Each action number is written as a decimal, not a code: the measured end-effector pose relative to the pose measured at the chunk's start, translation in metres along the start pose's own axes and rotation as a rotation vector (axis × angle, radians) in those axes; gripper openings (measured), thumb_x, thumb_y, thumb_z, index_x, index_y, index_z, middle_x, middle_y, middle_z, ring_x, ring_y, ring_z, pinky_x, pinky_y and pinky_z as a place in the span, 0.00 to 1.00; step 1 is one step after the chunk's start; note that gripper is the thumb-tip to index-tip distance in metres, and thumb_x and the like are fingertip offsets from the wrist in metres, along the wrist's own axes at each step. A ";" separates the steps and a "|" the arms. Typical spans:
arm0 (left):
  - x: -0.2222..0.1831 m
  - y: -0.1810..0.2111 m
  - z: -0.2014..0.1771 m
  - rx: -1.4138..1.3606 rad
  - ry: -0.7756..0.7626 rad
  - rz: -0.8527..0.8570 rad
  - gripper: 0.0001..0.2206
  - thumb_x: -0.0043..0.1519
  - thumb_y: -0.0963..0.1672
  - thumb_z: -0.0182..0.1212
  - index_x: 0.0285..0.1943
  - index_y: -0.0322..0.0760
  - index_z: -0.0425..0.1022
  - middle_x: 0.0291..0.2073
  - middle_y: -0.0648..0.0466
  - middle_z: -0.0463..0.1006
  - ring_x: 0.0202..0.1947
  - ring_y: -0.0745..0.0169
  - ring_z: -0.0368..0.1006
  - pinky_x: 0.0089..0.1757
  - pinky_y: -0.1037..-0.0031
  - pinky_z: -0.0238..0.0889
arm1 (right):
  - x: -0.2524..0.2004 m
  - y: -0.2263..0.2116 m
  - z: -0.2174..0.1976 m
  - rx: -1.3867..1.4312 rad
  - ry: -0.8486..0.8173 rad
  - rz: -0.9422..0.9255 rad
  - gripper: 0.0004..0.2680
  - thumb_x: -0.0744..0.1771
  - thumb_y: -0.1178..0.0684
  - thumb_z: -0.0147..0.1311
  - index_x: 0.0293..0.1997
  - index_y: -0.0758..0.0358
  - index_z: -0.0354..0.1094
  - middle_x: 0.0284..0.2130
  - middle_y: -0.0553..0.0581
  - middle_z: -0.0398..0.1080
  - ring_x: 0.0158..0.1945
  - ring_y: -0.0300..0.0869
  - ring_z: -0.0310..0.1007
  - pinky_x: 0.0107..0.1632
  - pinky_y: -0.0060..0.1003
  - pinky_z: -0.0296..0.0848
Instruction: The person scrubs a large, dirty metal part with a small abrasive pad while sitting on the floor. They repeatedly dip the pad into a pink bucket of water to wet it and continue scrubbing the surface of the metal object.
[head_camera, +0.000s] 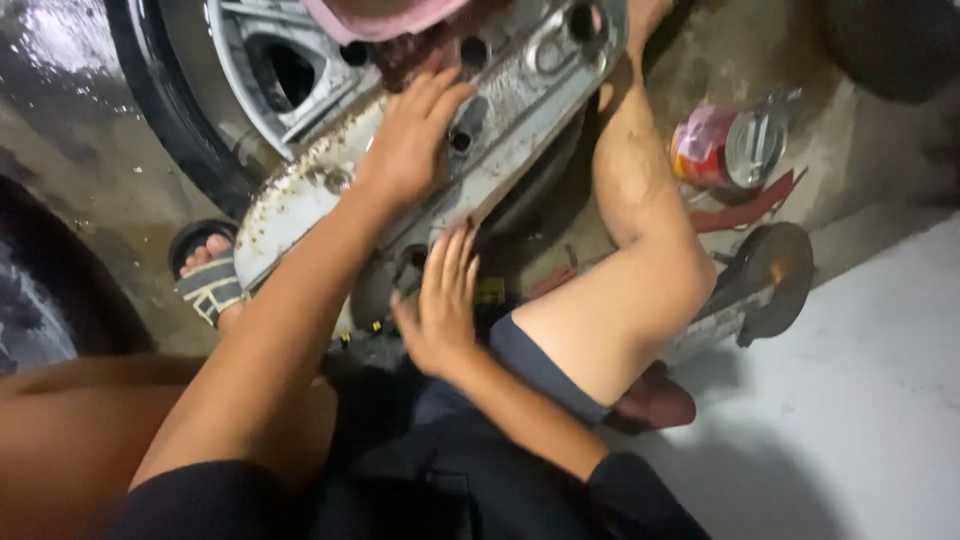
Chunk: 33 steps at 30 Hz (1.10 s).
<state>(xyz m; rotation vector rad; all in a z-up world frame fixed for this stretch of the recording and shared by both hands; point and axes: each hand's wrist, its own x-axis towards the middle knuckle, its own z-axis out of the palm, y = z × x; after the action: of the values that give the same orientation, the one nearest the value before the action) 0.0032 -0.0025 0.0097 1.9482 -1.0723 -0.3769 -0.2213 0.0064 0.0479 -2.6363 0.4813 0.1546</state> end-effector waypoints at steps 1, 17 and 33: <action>0.005 0.005 -0.006 0.004 0.011 0.005 0.38 0.49 0.31 0.45 0.74 0.37 0.60 0.73 0.38 0.59 0.72 0.26 0.52 0.62 0.39 0.48 | 0.017 0.013 -0.001 -0.005 0.007 -0.010 0.34 0.71 0.32 0.27 0.77 0.79 0.28 0.76 0.81 0.27 0.80 0.69 0.25 0.78 0.64 0.34; -0.005 -0.001 0.004 0.026 -0.004 0.006 0.36 0.48 0.33 0.49 0.73 0.35 0.60 0.72 0.35 0.61 0.70 0.25 0.54 0.61 0.39 0.51 | 0.094 0.098 -0.001 -0.122 0.149 0.271 0.32 0.72 0.39 0.35 0.77 0.79 0.25 0.77 0.76 0.25 0.81 0.58 0.21 0.75 0.67 0.32; 0.006 -0.012 0.014 0.099 0.075 0.108 0.39 0.47 0.36 0.60 0.74 0.36 0.61 0.69 0.37 0.64 0.68 0.32 0.60 0.60 0.48 0.57 | 0.026 0.046 -0.007 0.091 0.020 0.067 0.35 0.71 0.37 0.40 0.75 0.82 0.26 0.73 0.87 0.25 0.79 0.72 0.26 0.78 0.57 0.32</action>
<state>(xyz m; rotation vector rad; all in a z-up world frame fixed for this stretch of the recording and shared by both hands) 0.0046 -0.0113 -0.0071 1.9651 -1.1607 -0.1938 -0.2135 -0.0432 0.0303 -2.5367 0.5707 0.1247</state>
